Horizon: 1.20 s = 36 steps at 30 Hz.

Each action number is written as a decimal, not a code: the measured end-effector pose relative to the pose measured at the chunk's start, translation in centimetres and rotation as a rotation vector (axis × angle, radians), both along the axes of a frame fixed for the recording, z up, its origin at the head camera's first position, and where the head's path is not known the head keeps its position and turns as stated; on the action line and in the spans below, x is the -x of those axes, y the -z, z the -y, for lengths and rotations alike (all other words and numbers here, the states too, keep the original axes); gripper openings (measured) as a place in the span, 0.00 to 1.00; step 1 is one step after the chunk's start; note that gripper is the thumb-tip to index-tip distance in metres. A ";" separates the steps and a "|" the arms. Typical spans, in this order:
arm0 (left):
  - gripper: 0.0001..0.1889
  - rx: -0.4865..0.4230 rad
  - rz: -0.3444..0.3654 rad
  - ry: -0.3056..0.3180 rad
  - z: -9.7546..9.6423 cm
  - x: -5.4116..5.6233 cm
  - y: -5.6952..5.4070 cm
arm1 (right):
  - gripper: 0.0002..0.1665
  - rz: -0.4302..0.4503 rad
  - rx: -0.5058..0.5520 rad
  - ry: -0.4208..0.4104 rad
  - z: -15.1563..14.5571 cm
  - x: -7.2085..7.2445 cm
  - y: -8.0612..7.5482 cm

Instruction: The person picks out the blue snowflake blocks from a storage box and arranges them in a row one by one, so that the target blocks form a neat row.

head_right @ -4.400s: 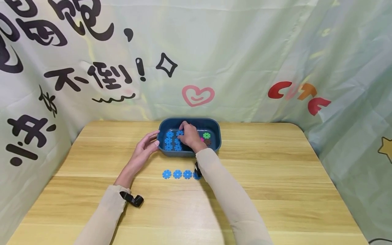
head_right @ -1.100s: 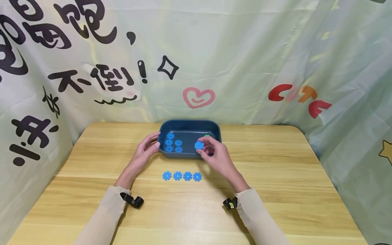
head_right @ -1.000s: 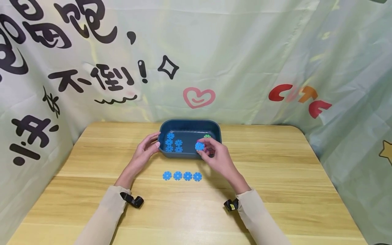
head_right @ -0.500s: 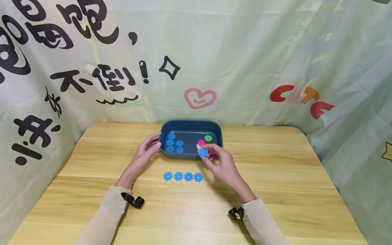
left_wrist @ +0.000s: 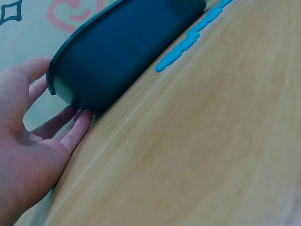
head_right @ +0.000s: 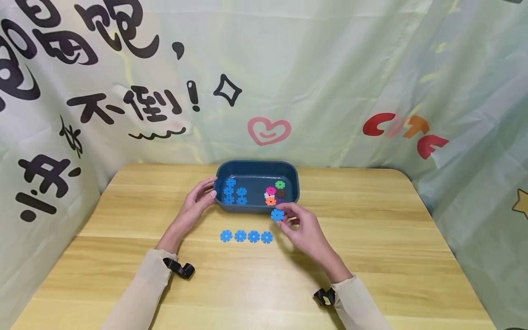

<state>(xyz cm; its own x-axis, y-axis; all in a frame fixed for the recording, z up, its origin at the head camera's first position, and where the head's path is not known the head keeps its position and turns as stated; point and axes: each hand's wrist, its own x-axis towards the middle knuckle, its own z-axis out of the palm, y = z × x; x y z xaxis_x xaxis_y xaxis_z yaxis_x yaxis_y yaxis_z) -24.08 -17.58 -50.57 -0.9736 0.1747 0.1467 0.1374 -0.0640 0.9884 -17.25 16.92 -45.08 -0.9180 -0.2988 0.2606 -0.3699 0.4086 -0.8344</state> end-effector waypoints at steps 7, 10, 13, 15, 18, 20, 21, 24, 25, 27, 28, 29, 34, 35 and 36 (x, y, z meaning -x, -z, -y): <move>0.26 0.018 0.009 -0.011 0.0 0.2 -0.1 | 0.20 0.015 -0.047 -0.002 -0.6 -0.3 0.5; 0.26 0.024 0.001 -0.022 -0.1 0.2 -0.2 | 0.19 0.022 -0.074 -0.015 -0.8 -0.4 0.6; 0.25 0.034 -0.002 -0.035 -0.1 0.2 -0.3 | 0.18 0.063 -0.106 -0.025 -0.8 -0.2 0.7; 0.26 0.039 -0.003 -0.035 0.0 0.1 -0.3 | 0.18 0.097 -0.126 -0.030 -0.9 -0.2 0.8; 0.25 0.047 0.000 -0.034 0.0 0.1 -0.1 | 0.17 0.126 -0.143 -0.038 -1.0 -0.3 1.0; 0.26 0.046 0.001 -0.028 0.0 0.1 -0.1 | 0.16 0.138 -0.157 -0.047 -1.1 -0.3 1.1; 0.26 0.045 0.002 -0.027 -0.1 0.1 -0.1 | 0.16 0.144 -0.167 -0.051 -1.1 -0.4 1.1; 0.26 0.041 -0.001 -0.028 -0.1 0.2 -0.2 | 0.16 0.175 -0.204 -0.068 -1.0 -0.3 1.0; 0.26 0.038 0.006 -0.024 -0.1 0.0 -0.6 | 0.17 0.185 -0.222 -0.070 -1.0 -0.3 1.0; 0.26 0.035 0.019 -0.016 -0.3 -0.3 -1.4 | 0.17 0.198 -0.258 -0.077 -1.0 -0.3 1.0; 0.26 0.033 0.026 -0.012 -0.4 -0.5 -1.9 | 0.17 0.204 -0.274 -0.079 -1.0 -0.4 1.0; 0.27 0.030 0.033 -0.007 -0.4 -0.7 -2.2 | 0.17 0.207 -0.289 -0.081 -0.9 -0.4 1.1; 0.28 0.024 0.046 0.003 -0.6 -1.2 -2.9 | 0.16 0.195 -0.330 -0.102 -0.9 -0.6 1.1; 0.28 0.023 0.046 0.004 -0.6 -1.2 -2.9 | 0.16 0.186 -0.334 -0.105 -0.9 -0.6 1.1; 0.27 0.023 0.047 0.004 -0.6 -1.2 -2.9 | 0.15 0.180 -0.336 -0.108 -0.9 -0.7 1.1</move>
<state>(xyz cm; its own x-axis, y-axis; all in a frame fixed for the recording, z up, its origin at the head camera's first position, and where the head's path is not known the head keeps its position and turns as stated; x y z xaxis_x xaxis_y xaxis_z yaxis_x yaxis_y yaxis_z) -22.93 -17.02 -47.69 -0.9785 0.1818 0.0970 0.0910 -0.0413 0.9950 -16.59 17.82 -46.17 -0.8989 -0.4370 -0.0303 -0.2855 0.6369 -0.7161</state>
